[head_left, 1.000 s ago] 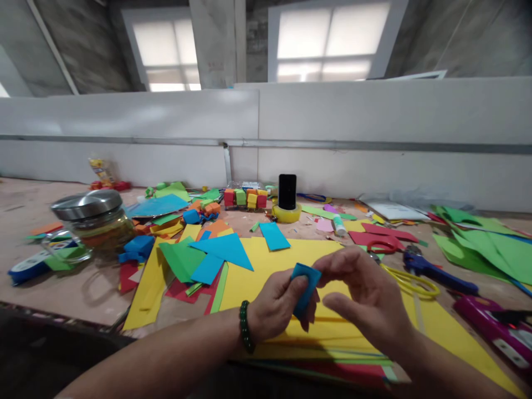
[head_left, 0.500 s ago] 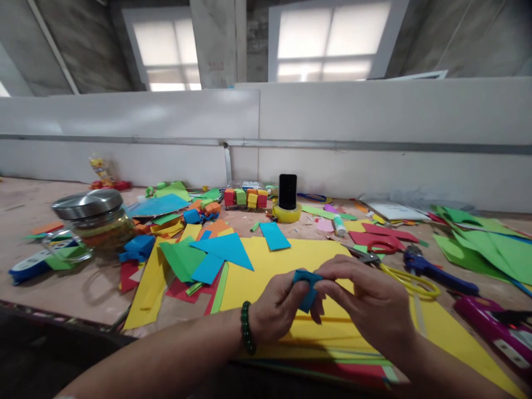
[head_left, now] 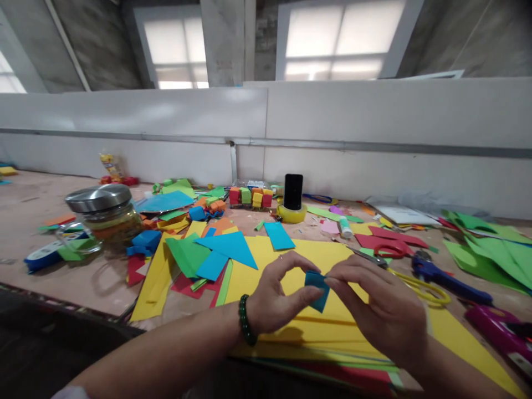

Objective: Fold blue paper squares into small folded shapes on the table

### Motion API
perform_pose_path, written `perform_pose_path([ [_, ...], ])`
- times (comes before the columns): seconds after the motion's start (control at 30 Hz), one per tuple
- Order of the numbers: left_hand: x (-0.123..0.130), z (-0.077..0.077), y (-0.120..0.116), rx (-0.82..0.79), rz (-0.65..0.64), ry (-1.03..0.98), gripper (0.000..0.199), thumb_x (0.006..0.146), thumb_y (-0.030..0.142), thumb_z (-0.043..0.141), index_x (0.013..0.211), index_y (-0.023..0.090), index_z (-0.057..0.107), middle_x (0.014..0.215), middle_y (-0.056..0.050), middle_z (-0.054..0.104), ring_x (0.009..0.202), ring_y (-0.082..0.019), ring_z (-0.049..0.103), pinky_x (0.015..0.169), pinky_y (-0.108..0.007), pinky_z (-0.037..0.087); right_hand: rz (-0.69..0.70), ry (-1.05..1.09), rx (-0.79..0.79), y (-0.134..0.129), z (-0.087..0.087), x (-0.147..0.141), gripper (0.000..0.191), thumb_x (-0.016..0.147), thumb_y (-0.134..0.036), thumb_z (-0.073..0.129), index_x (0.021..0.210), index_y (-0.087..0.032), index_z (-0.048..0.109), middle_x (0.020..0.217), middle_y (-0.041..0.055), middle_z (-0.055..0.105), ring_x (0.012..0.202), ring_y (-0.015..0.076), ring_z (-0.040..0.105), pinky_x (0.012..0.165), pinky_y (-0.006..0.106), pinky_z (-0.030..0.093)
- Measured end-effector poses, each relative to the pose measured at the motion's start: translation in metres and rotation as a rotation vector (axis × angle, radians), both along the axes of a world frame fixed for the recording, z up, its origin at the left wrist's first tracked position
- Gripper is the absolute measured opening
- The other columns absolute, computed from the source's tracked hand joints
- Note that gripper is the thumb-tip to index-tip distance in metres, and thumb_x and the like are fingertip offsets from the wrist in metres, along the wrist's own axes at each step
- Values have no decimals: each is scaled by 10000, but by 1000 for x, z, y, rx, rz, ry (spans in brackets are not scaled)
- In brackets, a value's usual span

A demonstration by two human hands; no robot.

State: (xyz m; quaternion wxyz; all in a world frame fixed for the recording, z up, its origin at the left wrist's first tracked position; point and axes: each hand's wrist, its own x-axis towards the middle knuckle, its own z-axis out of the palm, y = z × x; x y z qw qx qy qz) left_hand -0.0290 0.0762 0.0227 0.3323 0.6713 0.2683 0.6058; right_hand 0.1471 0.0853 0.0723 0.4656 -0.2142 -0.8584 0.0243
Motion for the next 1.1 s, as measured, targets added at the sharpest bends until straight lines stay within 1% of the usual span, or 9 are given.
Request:
perform_pose_path([
  [0.13,-3,2,1,65,12,-31,183,846,328,675,843,147,646,787,-58,644,763,-158,573,741,-292,450,-2,-62,76,1,1,1,117,840,-84,611,856,-199,609,729,18,646,668,132,610,608,239,500],
  [0.43,-1,9,-1,58,72,-62,145,816,270,715,729,162,674,687,-41,653,675,-144,574,658,-280,444,6,-85,102,2,0,2,126,847,-94,595,876,-216,602,721,19,653,647,139,616,587,245,505],
  [0.57,-1,5,1,-20,17,-66,166,792,304,739,841,161,671,796,-51,661,780,-161,594,760,-305,457,-61,-57,75,3,-6,3,103,851,-132,616,842,-233,599,707,3,656,617,137,621,560,246,485],
  [0.63,2,0,3,-109,-51,-36,567,641,341,854,1125,174,611,977,-73,645,924,-201,593,869,-345,451,-107,-18,43,5,-11,3,103,845,-142,634,820,-235,596,691,-8,653,600,132,619,544,243,467],
  [0.7,6,-5,5,-221,-102,29,1064,479,342,927,1390,200,397,1079,-86,592,992,-232,571,911,-380,449,-141,28,4,8,-16,3,105,842,-144,643,804,-232,599,669,-16,644,586,127,611,538,242,454],
  [0.77,9,-10,6,-326,-124,105,1200,500,315,914,1481,213,230,1028,-64,577,923,-214,574,855,-376,477,-152,63,-26,11,-19,1,102,843,-144,643,792,-227,609,649,-19,632,571,123,597,536,242,452],
  [0.9,9,-12,5,-300,-114,199,887,724,197,725,1469,191,243,840,-6,578,700,-138,552,689,-293,493,-109,63,-48,15,-19,-2,65,826,-171,672,800,-213,631,666,-8,644,568,128,599,535,248,476],
  [1.0,7,-8,3,-193,-127,160,755,739,141,664,1405,171,310,888,-33,594,694,-133,569,661,-264,497,-66,55,-49,15,-15,-3,55,815,-220,698,839,-212,649,693,6,667,568,137,614,520,252,493],
  [1.1,5,-4,1,-205,-242,87,742,706,95,647,1366,171,318,907,-46,591,720,-146,611,655,-253,510,-14,62,-47,15,-9,-3,79,833,-277,686,870,-211,666,699,19,684,570,149,631,517,256,509],
])
